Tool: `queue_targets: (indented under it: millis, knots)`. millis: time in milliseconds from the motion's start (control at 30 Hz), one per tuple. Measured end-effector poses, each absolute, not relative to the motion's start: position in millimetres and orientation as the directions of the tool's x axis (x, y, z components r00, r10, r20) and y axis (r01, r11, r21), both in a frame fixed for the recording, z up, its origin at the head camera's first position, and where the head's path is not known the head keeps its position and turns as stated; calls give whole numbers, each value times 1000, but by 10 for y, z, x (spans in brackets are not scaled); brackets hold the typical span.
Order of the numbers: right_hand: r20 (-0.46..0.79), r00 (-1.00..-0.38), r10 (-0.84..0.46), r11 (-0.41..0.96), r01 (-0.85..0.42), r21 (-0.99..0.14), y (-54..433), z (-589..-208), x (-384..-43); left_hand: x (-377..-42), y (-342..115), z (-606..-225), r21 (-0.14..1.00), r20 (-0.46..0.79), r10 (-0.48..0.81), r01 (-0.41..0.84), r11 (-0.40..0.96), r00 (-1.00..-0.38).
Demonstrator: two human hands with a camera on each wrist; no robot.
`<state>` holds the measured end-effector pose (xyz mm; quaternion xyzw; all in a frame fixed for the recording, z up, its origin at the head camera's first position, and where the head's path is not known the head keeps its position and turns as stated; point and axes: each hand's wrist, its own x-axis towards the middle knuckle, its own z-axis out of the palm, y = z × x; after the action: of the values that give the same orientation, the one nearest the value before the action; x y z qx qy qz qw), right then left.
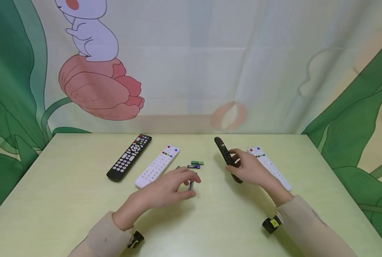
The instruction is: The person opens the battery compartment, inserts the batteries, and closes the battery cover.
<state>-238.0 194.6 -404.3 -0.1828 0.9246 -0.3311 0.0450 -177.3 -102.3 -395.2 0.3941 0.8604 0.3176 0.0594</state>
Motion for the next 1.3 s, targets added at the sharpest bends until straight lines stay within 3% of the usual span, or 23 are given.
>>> queue_targets:
  millis: [433, 967, 1300]
  knots:
    - [76, -917, -391, 508, -284, -813, 1877, -3952, -2245, -1759, -997, -3947, 600, 147, 707, 631, 492, -692]
    - [84, -923, -375, 360, -229, -904, 1865, -3958, -2245, -1765, -1006, -3938, 595, 141, 710, 633, 495, -689]
    - [116, -930, -349, 392, -257, -883, 1864, -3990, -2272, -1769, -996, -3920, 598, 132, 712, 628, 498, -690]
